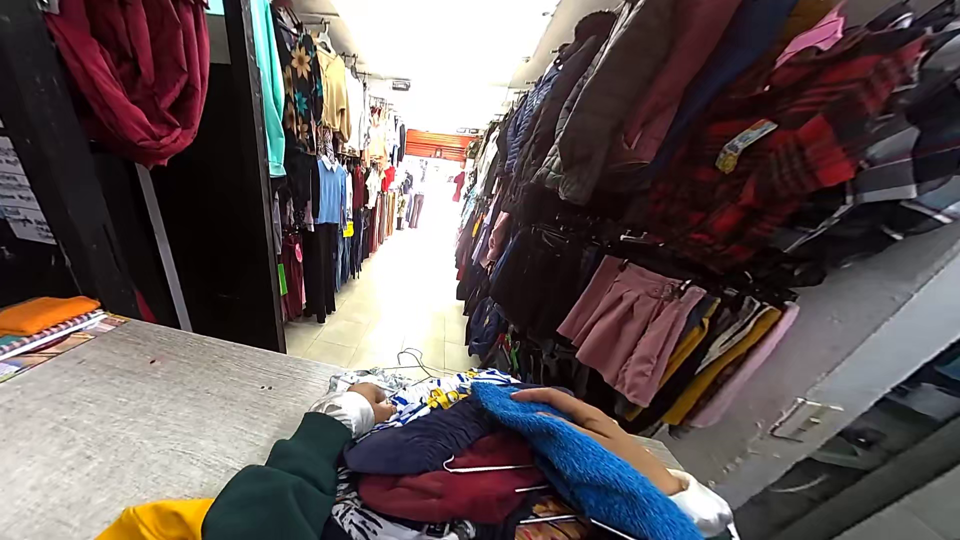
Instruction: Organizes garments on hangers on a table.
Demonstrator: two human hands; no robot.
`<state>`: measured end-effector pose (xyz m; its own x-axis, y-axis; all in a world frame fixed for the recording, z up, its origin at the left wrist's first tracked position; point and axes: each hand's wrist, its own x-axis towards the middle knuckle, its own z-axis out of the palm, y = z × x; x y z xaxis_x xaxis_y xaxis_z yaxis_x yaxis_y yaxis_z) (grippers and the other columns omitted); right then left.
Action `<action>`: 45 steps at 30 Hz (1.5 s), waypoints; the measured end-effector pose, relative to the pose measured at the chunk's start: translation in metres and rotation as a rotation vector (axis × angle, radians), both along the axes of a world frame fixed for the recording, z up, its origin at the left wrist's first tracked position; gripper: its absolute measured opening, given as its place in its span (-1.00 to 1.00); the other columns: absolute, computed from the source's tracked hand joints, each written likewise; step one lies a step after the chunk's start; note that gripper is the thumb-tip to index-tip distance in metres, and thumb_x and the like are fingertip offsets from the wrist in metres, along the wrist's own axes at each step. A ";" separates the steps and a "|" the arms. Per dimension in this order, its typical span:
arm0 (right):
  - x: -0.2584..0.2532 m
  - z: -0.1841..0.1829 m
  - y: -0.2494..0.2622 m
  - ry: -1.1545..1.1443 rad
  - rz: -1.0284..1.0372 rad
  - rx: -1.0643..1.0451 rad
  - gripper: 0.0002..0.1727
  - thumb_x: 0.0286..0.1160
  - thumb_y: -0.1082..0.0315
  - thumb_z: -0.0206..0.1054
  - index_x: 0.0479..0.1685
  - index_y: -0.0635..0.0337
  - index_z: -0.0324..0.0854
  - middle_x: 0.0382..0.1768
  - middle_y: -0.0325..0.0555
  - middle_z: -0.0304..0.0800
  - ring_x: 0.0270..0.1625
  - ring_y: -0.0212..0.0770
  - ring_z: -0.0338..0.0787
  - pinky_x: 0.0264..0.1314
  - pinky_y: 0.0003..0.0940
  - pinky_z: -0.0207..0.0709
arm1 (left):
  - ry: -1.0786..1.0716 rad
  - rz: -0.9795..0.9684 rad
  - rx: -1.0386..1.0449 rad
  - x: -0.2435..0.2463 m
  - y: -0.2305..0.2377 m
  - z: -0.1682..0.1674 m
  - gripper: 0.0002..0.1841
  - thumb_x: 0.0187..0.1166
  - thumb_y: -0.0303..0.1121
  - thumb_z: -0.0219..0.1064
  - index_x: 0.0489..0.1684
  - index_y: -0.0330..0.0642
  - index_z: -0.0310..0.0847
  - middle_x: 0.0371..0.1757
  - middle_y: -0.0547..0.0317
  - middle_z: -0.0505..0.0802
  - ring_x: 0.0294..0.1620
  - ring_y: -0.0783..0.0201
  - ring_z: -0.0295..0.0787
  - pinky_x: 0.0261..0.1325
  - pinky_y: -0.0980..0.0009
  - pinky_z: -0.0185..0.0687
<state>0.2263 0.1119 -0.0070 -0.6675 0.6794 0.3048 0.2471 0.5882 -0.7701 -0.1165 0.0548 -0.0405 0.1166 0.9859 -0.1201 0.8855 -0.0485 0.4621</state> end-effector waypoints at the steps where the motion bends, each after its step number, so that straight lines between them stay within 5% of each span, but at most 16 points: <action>1: 0.001 -0.001 0.001 0.002 0.009 0.000 -0.65 0.71 0.22 0.18 0.31 0.09 0.70 0.22 -0.24 0.84 0.26 -0.40 0.77 0.42 -0.40 0.60 | -0.033 0.089 -0.075 0.007 0.000 0.004 -0.49 0.84 -0.16 0.11 0.20 -0.61 0.63 0.22 -0.58 0.72 0.36 -0.35 0.63 0.49 -0.15 0.38; 3: 0.006 -0.004 0.007 0.003 0.020 0.002 -0.65 0.71 0.23 0.18 0.32 0.08 0.70 0.20 -0.24 0.84 0.23 -0.39 0.79 0.37 -0.40 0.64 | -0.117 0.236 -0.103 0.018 0.002 0.014 -0.51 0.84 -0.20 0.13 0.34 -0.57 0.58 0.40 -0.53 0.65 0.54 -0.30 0.49 0.68 -0.11 0.17; 6: 0.011 -0.004 0.008 -0.009 0.039 0.003 -0.63 0.71 0.22 0.15 0.37 0.01 0.68 0.22 -0.27 0.84 0.24 -0.39 0.79 0.38 -0.39 0.64 | -0.170 0.192 0.118 0.015 0.008 0.006 -0.57 0.75 -0.24 0.26 0.20 -0.55 0.68 0.27 -0.46 0.71 0.41 -0.28 0.61 0.55 -0.12 0.39; 9: 0.012 -0.006 0.010 0.012 0.046 -0.022 -0.65 0.72 0.25 0.16 0.36 0.01 0.69 0.18 -0.26 0.86 0.20 -0.38 0.81 0.35 -0.39 0.66 | -0.201 0.144 0.059 0.024 0.003 0.019 -0.57 0.73 -0.22 0.30 0.26 -0.49 0.66 0.29 -0.41 0.74 0.42 -0.23 0.64 0.56 -0.13 0.39; 14: 0.014 -0.003 0.005 0.140 -0.095 0.027 -0.64 0.64 0.29 0.22 0.35 -0.01 0.71 0.08 -0.20 0.89 0.08 -0.29 0.85 0.22 -0.29 0.73 | -0.252 0.112 0.116 0.025 -0.007 0.030 -0.68 0.64 -0.24 0.40 0.04 -0.37 0.79 -0.07 -0.29 0.87 0.07 -0.17 0.81 0.29 -0.23 0.56; 18: 0.029 0.013 0.006 0.491 -0.356 0.352 -0.58 0.69 0.32 0.09 0.48 0.12 0.54 0.32 -0.28 0.74 0.25 -0.45 0.74 0.36 -0.40 0.63 | -0.202 0.067 0.431 0.041 -0.041 0.065 -0.82 0.59 -0.34 0.44 -0.15 -0.28 0.86 -0.24 -0.10 0.91 -0.13 -0.03 0.86 0.07 -0.16 0.68; 21: 0.041 0.019 0.002 0.640 -0.432 0.587 -0.51 0.73 0.33 0.09 0.64 0.07 0.34 0.46 -0.33 0.60 0.38 -0.46 0.67 0.46 -0.42 0.57 | -0.061 -0.078 0.374 0.071 -0.057 0.068 -0.75 0.66 -0.31 0.31 -0.02 -0.31 0.82 -0.06 -0.18 0.89 0.05 -0.15 0.86 0.15 -0.24 0.67; 25: 0.036 0.030 -0.011 0.323 -0.184 0.798 -0.60 0.53 0.26 0.41 0.36 -0.05 0.71 0.50 -0.18 0.60 0.54 -0.16 0.60 0.55 -0.17 0.57 | 0.066 -0.116 0.212 0.092 -0.063 0.071 -0.67 0.78 -0.29 0.14 0.15 -0.33 0.74 0.11 -0.26 0.84 0.19 -0.24 0.81 0.19 -0.25 0.63; 29: 0.041 0.030 -0.003 0.271 -0.403 0.637 -0.60 0.70 0.26 0.19 0.42 0.15 0.65 0.41 -0.08 0.69 0.45 -0.29 0.66 0.52 -0.26 0.54 | 0.069 -0.112 0.212 0.092 -0.063 0.073 -0.67 0.78 -0.31 0.13 0.18 -0.33 0.74 0.13 -0.26 0.85 0.21 -0.23 0.80 0.24 -0.23 0.62; 32: 0.029 0.017 0.001 0.251 -0.450 0.421 -0.57 0.60 0.32 0.22 0.42 0.20 0.61 0.22 -0.12 0.81 0.22 -0.38 0.78 0.35 -0.33 0.65 | -0.019 -0.047 0.166 0.094 -0.067 0.081 -0.64 0.81 -0.34 0.10 0.27 -0.45 0.69 0.23 -0.37 0.81 0.34 -0.25 0.73 0.44 -0.15 0.48; 34: 0.009 0.009 -0.006 0.170 -0.483 0.326 -0.65 0.61 0.27 0.29 0.31 0.13 0.64 -0.03 -0.20 0.86 -0.03 -0.43 0.83 0.11 -0.38 0.73 | -0.059 -0.044 0.301 0.085 -0.058 0.067 -0.68 0.76 -0.33 0.17 0.07 -0.41 0.77 0.03 -0.28 0.87 0.15 -0.19 0.83 0.27 -0.17 0.62; 36: 0.007 0.009 -0.010 -0.007 -0.355 0.244 -0.76 0.64 0.31 0.29 0.15 0.18 0.67 -0.14 -0.09 0.84 -0.13 -0.30 0.82 0.02 -0.24 0.68 | -0.056 0.016 0.276 0.092 -0.064 0.080 -0.70 0.77 -0.38 0.17 0.07 -0.43 0.77 0.04 -0.28 0.87 0.17 -0.18 0.82 0.33 -0.12 0.60; 39: 0.015 0.005 0.003 0.006 0.025 0.292 -0.69 0.64 0.27 0.32 0.27 0.00 0.78 0.16 -0.32 0.86 0.20 -0.42 0.81 0.34 -0.37 0.68 | -0.035 0.139 0.061 0.117 -0.080 0.120 -0.65 0.85 -0.44 0.06 0.33 -0.53 0.63 0.31 -0.38 0.77 0.44 -0.25 0.63 0.59 -0.02 0.30; 41: 0.011 0.007 -0.002 0.134 -0.115 0.344 -0.69 0.62 0.32 0.31 0.26 0.05 0.76 0.15 -0.28 0.86 0.15 -0.41 0.82 0.27 -0.38 0.70 | -0.046 0.072 0.161 0.107 -0.073 0.095 -0.63 0.83 -0.36 0.08 0.22 -0.53 0.68 0.19 -0.39 0.82 0.32 -0.24 0.73 0.46 -0.07 0.46; 43: 0.008 -0.007 0.006 0.249 -0.397 0.496 -0.80 0.51 0.43 0.35 0.02 0.25 0.78 -0.05 -0.02 0.88 -0.01 -0.25 0.85 0.12 -0.32 0.68 | -0.069 0.021 0.215 0.098 -0.065 0.074 -0.63 0.83 -0.31 0.09 0.17 -0.47 0.72 0.10 -0.33 0.84 0.23 -0.21 0.77 0.36 -0.10 0.54; 45: 0.011 -0.011 0.011 0.212 -0.361 0.628 -0.71 0.48 0.34 0.31 0.08 0.19 0.81 0.04 -0.06 0.89 0.13 -0.20 0.83 0.24 -0.20 0.67 | -0.036 -0.026 0.292 0.096 -0.062 0.067 -0.68 0.78 -0.34 0.13 0.02 -0.42 0.75 -0.02 -0.27 0.86 0.10 -0.19 0.84 0.20 -0.15 0.66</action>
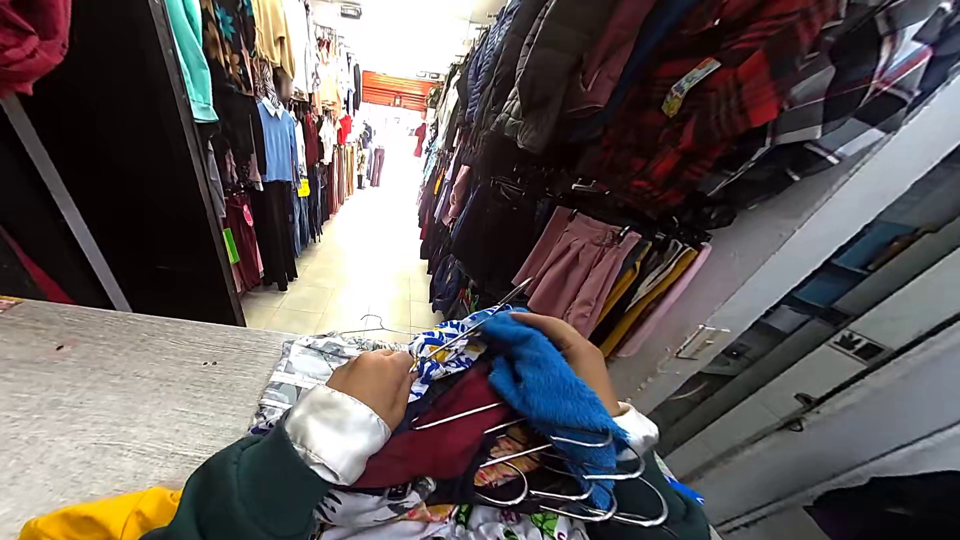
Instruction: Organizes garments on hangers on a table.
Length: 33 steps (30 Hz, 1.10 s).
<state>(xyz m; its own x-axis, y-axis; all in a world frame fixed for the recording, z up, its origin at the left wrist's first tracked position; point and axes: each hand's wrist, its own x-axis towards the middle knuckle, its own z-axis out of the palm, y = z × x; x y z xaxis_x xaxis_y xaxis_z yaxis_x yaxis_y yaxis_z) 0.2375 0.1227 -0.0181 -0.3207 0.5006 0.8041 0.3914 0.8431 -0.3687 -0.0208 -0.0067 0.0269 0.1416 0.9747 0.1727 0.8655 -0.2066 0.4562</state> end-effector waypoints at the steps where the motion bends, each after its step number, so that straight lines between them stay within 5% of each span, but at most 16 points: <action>1: 0.000 0.008 -0.007 -0.075 0.118 -0.074 -0.69 0.51 0.33 0.32 0.16 0.13 0.82 0.15 -0.12 0.86 0.26 -0.22 0.79 0.38 -0.19 0.64 | 0.038 0.034 -0.068 0.007 -0.005 0.014 -0.67 0.81 -0.36 0.10 0.07 -0.44 0.74 0.05 -0.28 0.86 0.18 -0.18 0.81 0.29 -0.11 0.61; 2: 0.000 0.011 -0.009 -0.134 0.285 -0.164 -0.69 0.56 0.32 0.35 0.21 0.07 0.81 0.24 -0.18 0.83 0.36 -0.26 0.75 0.48 -0.23 0.61 | 0.071 0.097 -0.217 0.019 -0.014 0.039 -0.63 0.87 -0.37 0.04 0.26 -0.48 0.69 0.24 -0.31 0.81 0.37 -0.16 0.71 0.50 -0.02 0.43; 4: -0.002 0.013 -0.008 -0.135 0.366 -0.182 -0.70 0.58 0.31 0.35 0.22 0.04 0.82 0.26 -0.25 0.82 0.38 -0.31 0.73 0.49 -0.30 0.60 | 0.081 0.126 -0.284 0.023 -0.016 0.048 -0.61 0.89 -0.36 0.00 0.34 -0.49 0.63 0.33 -0.32 0.77 0.46 -0.16 0.64 0.57 0.04 0.34; 8: 0.025 0.001 0.013 0.032 -0.222 -0.097 -0.65 0.60 0.32 0.28 0.30 0.15 0.73 0.21 -0.02 0.81 0.29 -0.10 0.77 0.39 -0.03 0.60 | 0.013 0.035 -0.084 0.005 -0.002 0.008 -0.63 0.83 -0.30 0.08 0.17 -0.43 0.72 0.14 -0.31 0.84 0.27 -0.21 0.77 0.36 -0.11 0.57; 11: 0.026 0.024 -0.001 0.226 0.014 -0.298 -0.63 0.53 0.36 0.36 0.31 0.06 0.70 0.15 -0.25 0.84 0.09 -0.40 0.83 0.16 -0.39 0.74 | 0.028 0.026 -0.188 0.008 -0.005 0.021 -0.60 0.87 -0.35 -0.01 0.35 -0.47 0.63 0.32 -0.37 0.77 0.45 -0.23 0.65 0.54 -0.09 0.40; 13: 0.022 0.031 -0.012 0.208 0.237 -0.376 -0.63 0.43 0.40 0.42 0.24 0.03 0.76 0.13 -0.27 0.86 0.04 -0.34 0.86 0.10 -0.36 0.79 | 0.026 0.018 -0.076 0.004 -0.002 0.009 -0.64 0.82 -0.34 0.05 0.17 -0.43 0.72 0.14 -0.31 0.84 0.27 -0.22 0.78 0.34 -0.15 0.58; 16: 0.018 0.035 -0.018 0.322 0.166 -0.315 -0.67 0.52 0.40 0.35 0.24 0.05 0.74 0.06 -0.33 0.87 -0.03 -0.45 0.85 0.03 -0.46 0.77 | 0.048 0.065 -0.244 0.016 -0.012 0.034 -0.60 0.88 -0.39 -0.03 0.40 -0.48 0.59 0.37 -0.37 0.74 0.52 -0.22 0.60 0.62 -0.05 0.32; 18: 0.020 0.039 -0.020 0.445 0.102 -0.220 -0.64 0.63 0.33 0.30 0.37 -0.01 0.61 0.13 -0.44 0.81 0.05 -0.54 0.81 0.14 -0.51 0.73 | 0.077 0.057 -0.235 0.016 -0.010 0.029 -0.60 0.88 -0.37 -0.03 0.40 -0.44 0.61 0.36 -0.34 0.76 0.49 -0.23 0.64 0.56 -0.09 0.39; 20: 0.025 0.038 -0.021 0.388 0.177 -0.136 -0.64 0.58 0.25 0.38 0.35 -0.13 0.67 0.26 -0.43 0.77 0.20 -0.44 0.78 0.24 -0.40 0.72 | 0.073 0.006 -0.113 0.005 -0.003 0.007 -0.62 0.83 -0.32 0.01 0.23 -0.38 0.70 0.19 -0.28 0.83 0.28 -0.24 0.77 0.32 -0.19 0.59; 23: 0.017 0.034 -0.021 0.070 0.191 0.034 -0.67 0.50 0.27 0.42 0.24 -0.07 0.79 0.35 -0.22 0.72 0.36 -0.23 0.72 0.33 -0.26 0.72 | 0.075 0.050 -0.205 0.016 -0.011 0.024 -0.60 0.86 -0.37 -0.01 0.35 -0.46 0.64 0.31 -0.38 0.78 0.43 -0.28 0.68 0.50 -0.15 0.44; 25: 0.019 0.035 -0.017 0.104 -0.009 0.112 -0.66 0.58 0.26 0.35 0.28 0.03 0.76 0.33 -0.14 0.73 0.40 -0.25 0.69 0.41 -0.24 0.62 | 0.092 0.052 -0.226 0.016 -0.011 0.026 -0.60 0.87 -0.36 -0.03 0.36 -0.46 0.62 0.32 -0.38 0.77 0.44 -0.27 0.66 0.51 -0.13 0.42; 27: 0.027 0.033 -0.009 0.192 -0.113 0.005 -0.61 0.64 0.20 0.31 0.39 0.03 0.70 0.33 -0.16 0.72 0.37 -0.27 0.68 0.38 -0.24 0.60 | 0.086 0.006 -0.111 0.006 -0.005 0.007 -0.62 0.84 -0.33 0.01 0.23 -0.40 0.69 0.18 -0.31 0.83 0.26 -0.25 0.78 0.30 -0.20 0.59; 31: 0.016 0.030 -0.015 0.161 0.169 -0.018 -0.65 0.53 0.24 0.40 0.29 -0.06 0.75 0.34 -0.23 0.71 0.32 -0.24 0.74 0.25 -0.26 0.75 | 0.070 -0.007 -0.127 0.002 -0.002 0.007 -0.61 0.85 -0.32 -0.01 0.26 -0.39 0.68 0.20 -0.30 0.82 0.28 -0.25 0.77 0.32 -0.20 0.57; 33: 0.016 0.030 -0.013 0.145 0.066 0.069 -0.66 0.54 0.27 0.40 0.27 -0.03 0.77 0.30 -0.20 0.74 0.34 -0.26 0.72 0.33 -0.27 0.69 | 0.069 -0.005 -0.114 0.002 -0.002 0.006 -0.62 0.84 -0.32 0.01 0.23 -0.40 0.69 0.18 -0.30 0.83 0.26 -0.25 0.78 0.29 -0.20 0.59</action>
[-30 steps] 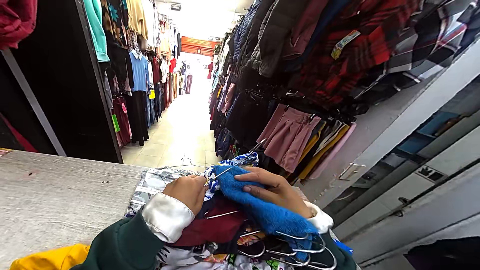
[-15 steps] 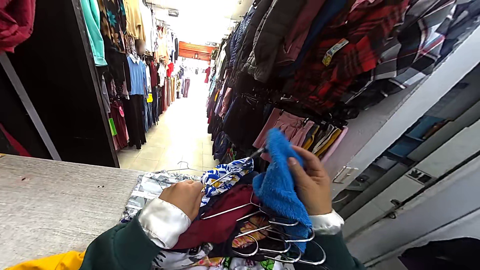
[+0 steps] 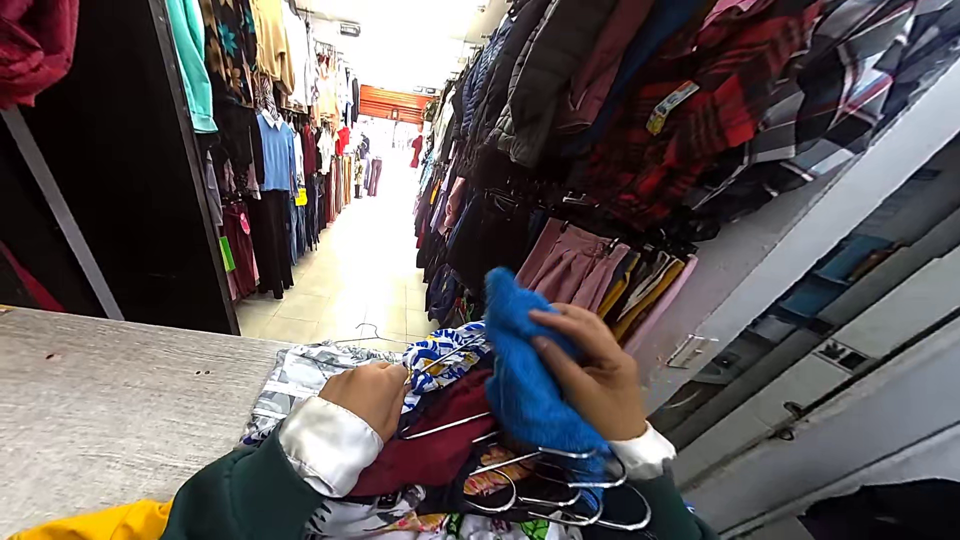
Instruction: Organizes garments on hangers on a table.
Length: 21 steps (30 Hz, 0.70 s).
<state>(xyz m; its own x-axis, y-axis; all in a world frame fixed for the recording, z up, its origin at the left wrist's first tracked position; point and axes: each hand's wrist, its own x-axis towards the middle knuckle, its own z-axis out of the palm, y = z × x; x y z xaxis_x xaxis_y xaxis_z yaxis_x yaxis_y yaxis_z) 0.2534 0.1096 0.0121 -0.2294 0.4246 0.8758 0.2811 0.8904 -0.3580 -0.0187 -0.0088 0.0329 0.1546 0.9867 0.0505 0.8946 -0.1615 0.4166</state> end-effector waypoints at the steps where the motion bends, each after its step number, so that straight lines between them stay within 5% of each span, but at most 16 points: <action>1: 0.005 -0.002 0.005 0.028 -0.120 -0.003 -0.66 0.57 0.27 0.37 0.29 0.06 0.74 0.28 -0.13 0.75 0.34 -0.24 0.71 0.37 -0.22 0.63 | 0.002 -0.002 0.005 0.000 0.000 -0.001 -0.63 0.84 -0.32 0.02 0.22 -0.39 0.70 0.17 -0.29 0.83 0.25 -0.24 0.78 0.28 -0.20 0.59; 3: 0.016 -0.009 0.017 0.002 -0.255 -0.106 -0.63 0.57 0.25 0.34 0.31 0.14 0.69 0.26 -0.03 0.74 0.31 -0.16 0.71 0.34 -0.08 0.60 | 0.006 0.002 -0.008 0.001 0.001 0.000 -0.62 0.85 -0.31 0.01 0.26 -0.37 0.69 0.20 -0.28 0.82 0.27 -0.23 0.78 0.30 -0.19 0.59; 7: 0.006 -0.015 0.019 -0.191 0.004 -0.230 -0.69 0.46 0.25 0.42 0.16 -0.01 0.81 0.16 -0.26 0.82 0.18 -0.28 0.82 0.20 -0.19 0.76 | -0.008 0.014 -0.018 0.000 0.001 0.002 -0.61 0.86 -0.32 -0.02 0.28 -0.40 0.67 0.23 -0.31 0.81 0.32 -0.25 0.75 0.35 -0.18 0.55; 11: 0.005 0.003 -0.005 0.066 0.160 -0.566 -0.67 0.46 0.42 0.36 0.19 0.00 0.77 -0.06 -0.24 0.91 -0.13 -0.35 0.88 -0.06 -0.39 0.79 | 0.050 0.080 -0.194 0.017 -0.010 0.031 -0.56 0.92 -0.32 -0.08 0.48 -0.44 0.54 0.44 -0.36 0.70 0.55 -0.24 0.58 0.60 -0.07 0.33; 14: 0.007 -0.001 -0.006 0.152 0.337 -0.695 -0.69 0.41 0.36 0.34 0.11 -0.05 0.78 -0.21 -0.22 0.91 -0.29 -0.40 0.86 -0.27 -0.47 0.77 | 0.035 0.056 -0.148 0.011 -0.008 0.024 -0.58 0.90 -0.33 -0.06 0.42 -0.43 0.59 0.38 -0.36 0.74 0.48 -0.25 0.63 0.53 -0.12 0.40; 17: -0.001 -0.001 -0.005 0.137 0.155 -0.648 -0.70 0.60 0.46 0.30 0.24 0.07 0.73 -0.12 -0.19 0.90 -0.21 -0.38 0.86 -0.12 -0.43 0.77 | 0.012 0.014 -0.042 0.000 0.002 0.002 -0.61 0.86 -0.30 -0.01 0.29 -0.35 0.68 0.23 -0.28 0.81 0.30 -0.24 0.76 0.32 -0.20 0.57; 21: -0.006 0.000 -0.003 0.188 0.026 -0.284 -0.67 0.55 0.31 0.37 0.27 0.01 0.70 0.09 -0.31 0.85 0.02 -0.42 0.85 0.07 -0.43 0.78 | 0.044 0.029 -0.108 0.008 -0.003 0.016 -0.58 0.89 -0.33 -0.05 0.38 -0.47 0.60 0.34 -0.41 0.75 0.44 -0.30 0.65 0.50 -0.15 0.42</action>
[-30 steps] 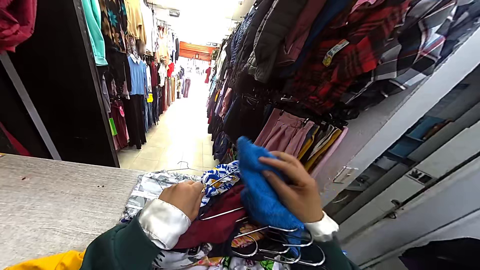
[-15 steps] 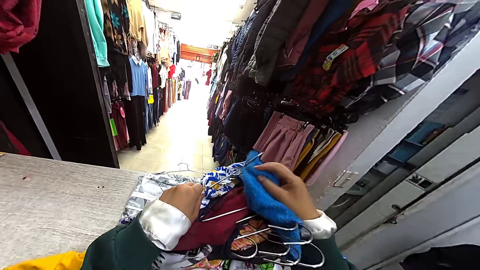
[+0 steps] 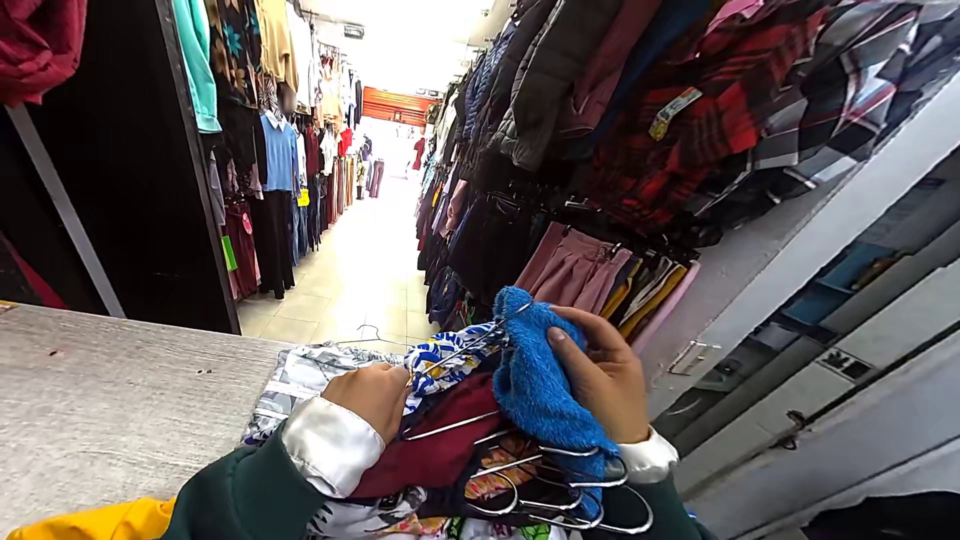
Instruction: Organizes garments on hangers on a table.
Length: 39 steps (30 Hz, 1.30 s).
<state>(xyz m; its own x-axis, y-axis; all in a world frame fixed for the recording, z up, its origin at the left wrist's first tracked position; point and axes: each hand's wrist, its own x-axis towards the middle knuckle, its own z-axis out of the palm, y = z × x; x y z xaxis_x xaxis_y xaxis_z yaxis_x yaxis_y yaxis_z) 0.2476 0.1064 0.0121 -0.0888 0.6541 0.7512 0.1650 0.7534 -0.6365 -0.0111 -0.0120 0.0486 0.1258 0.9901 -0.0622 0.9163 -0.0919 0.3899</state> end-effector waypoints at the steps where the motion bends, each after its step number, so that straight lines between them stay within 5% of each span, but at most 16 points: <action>1: 0.002 -0.001 0.001 -0.037 0.041 0.098 -0.66 0.54 0.28 0.40 0.27 0.00 0.73 0.20 -0.27 0.79 0.18 -0.33 0.80 0.18 -0.35 0.75 | 0.007 0.007 -0.016 0.002 -0.002 0.004 -0.58 0.89 -0.33 -0.06 0.40 -0.48 0.59 0.35 -0.41 0.74 0.46 -0.30 0.64 0.52 -0.13 0.41; 4: 0.008 -0.004 0.006 -0.222 0.128 0.296 -0.69 0.46 0.34 0.44 0.18 -0.04 0.81 0.30 -0.21 0.69 0.31 -0.24 0.72 0.27 -0.32 0.72 | 0.018 0.049 -0.074 0.010 -0.008 0.015 -0.58 0.90 -0.35 -0.07 0.43 -0.46 0.57 0.37 -0.38 0.73 0.49 -0.26 0.62 0.55 -0.10 0.39; 7: 0.011 0.001 0.006 -0.251 -0.025 0.387 -0.71 0.48 0.33 0.43 0.16 -0.04 0.82 0.28 -0.21 0.72 0.34 -0.29 0.71 0.34 -0.34 0.68 | 0.015 0.056 -0.045 0.009 -0.005 0.010 -0.59 0.88 -0.35 -0.05 0.39 -0.45 0.60 0.35 -0.38 0.75 0.47 -0.25 0.64 0.53 -0.11 0.42; 10: 0.017 -0.005 0.014 -0.233 -0.227 0.223 -0.67 0.55 0.25 0.38 0.24 0.05 0.76 0.22 -0.12 0.76 0.28 -0.25 0.73 0.29 -0.21 0.65 | 0.031 0.058 -0.068 0.009 -0.004 0.010 -0.57 0.90 -0.33 -0.08 0.46 -0.41 0.57 0.42 -0.35 0.72 0.52 -0.23 0.61 0.57 -0.09 0.38; 15: 0.010 -0.012 0.015 -0.317 -0.087 -0.139 -0.70 0.55 0.25 0.39 0.21 0.00 0.79 0.07 -0.20 0.88 0.01 -0.30 0.86 0.11 -0.15 0.75 | 0.018 0.051 -0.081 0.008 -0.006 0.013 -0.56 0.91 -0.33 -0.08 0.47 -0.44 0.54 0.44 -0.37 0.70 0.54 -0.25 0.58 0.58 -0.09 0.35; 23: 0.017 0.010 -0.004 -0.136 -0.146 0.265 -0.67 0.51 0.24 0.42 0.22 0.00 0.80 0.25 -0.23 0.77 0.29 -0.29 0.75 0.28 -0.31 0.70 | 0.040 0.026 -0.054 0.004 -0.003 0.009 -0.58 0.89 -0.34 -0.07 0.43 -0.43 0.58 0.39 -0.35 0.74 0.49 -0.23 0.63 0.55 -0.09 0.40; 28: 0.021 0.010 -0.010 -0.136 -0.155 0.425 -0.67 0.53 0.29 0.38 0.25 0.10 0.75 0.32 -0.12 0.66 0.37 -0.17 0.66 0.37 -0.21 0.63 | 0.044 0.030 -0.065 0.005 -0.004 0.010 -0.57 0.89 -0.34 -0.08 0.46 -0.43 0.56 0.41 -0.37 0.72 0.51 -0.25 0.61 0.56 -0.10 0.39; 31: 0.015 0.012 -0.012 -0.278 -0.222 0.396 -0.70 0.54 0.22 0.40 0.21 -0.04 0.80 0.30 -0.15 0.71 0.33 -0.25 0.71 0.28 -0.28 0.69 | 0.031 0.056 -0.082 0.009 -0.006 0.014 -0.58 0.91 -0.34 -0.08 0.45 -0.42 0.57 0.43 -0.34 0.72 0.53 -0.23 0.59 0.58 -0.09 0.36; 34: 0.025 0.009 0.000 -0.184 -0.356 0.255 -0.65 0.60 0.18 0.35 0.28 0.04 0.75 0.28 -0.06 0.70 0.36 -0.18 0.65 0.36 -0.16 0.56 | -0.012 -0.009 0.056 -0.005 0.002 -0.011 -0.61 0.85 -0.30 0.00 0.26 -0.38 0.67 0.23 -0.30 0.81 0.30 -0.25 0.76 0.32 -0.21 0.57; 37: 0.021 0.003 -0.004 -0.173 0.057 0.154 -0.70 0.49 0.21 0.42 0.17 -0.03 0.79 0.23 -0.20 0.75 0.25 -0.19 0.76 0.20 -0.21 0.75 | -0.024 0.000 0.046 -0.004 0.001 -0.008 -0.61 0.86 -0.32 0.00 0.29 -0.41 0.66 0.25 -0.33 0.80 0.34 -0.27 0.73 0.39 -0.20 0.52; 39: 0.012 0.000 -0.007 -0.321 0.334 0.071 -0.75 0.46 0.21 0.47 0.08 -0.06 0.86 0.20 -0.23 0.79 0.26 -0.21 0.76 0.26 -0.26 0.74 | -0.087 -0.002 0.168 0.001 -0.004 -0.012 -0.66 0.79 -0.47 0.06 0.20 -0.52 0.70 0.18 -0.47 0.82 0.31 -0.40 0.74 0.41 -0.24 0.49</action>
<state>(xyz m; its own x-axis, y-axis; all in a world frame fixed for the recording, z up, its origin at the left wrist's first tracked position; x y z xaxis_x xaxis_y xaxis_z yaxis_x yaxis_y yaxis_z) 0.2596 0.0999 0.0125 -0.5209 0.4984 0.6930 0.0859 0.8383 -0.5383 -0.0099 -0.0164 0.0368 0.1257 0.9853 0.1155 0.8796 -0.1645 0.4464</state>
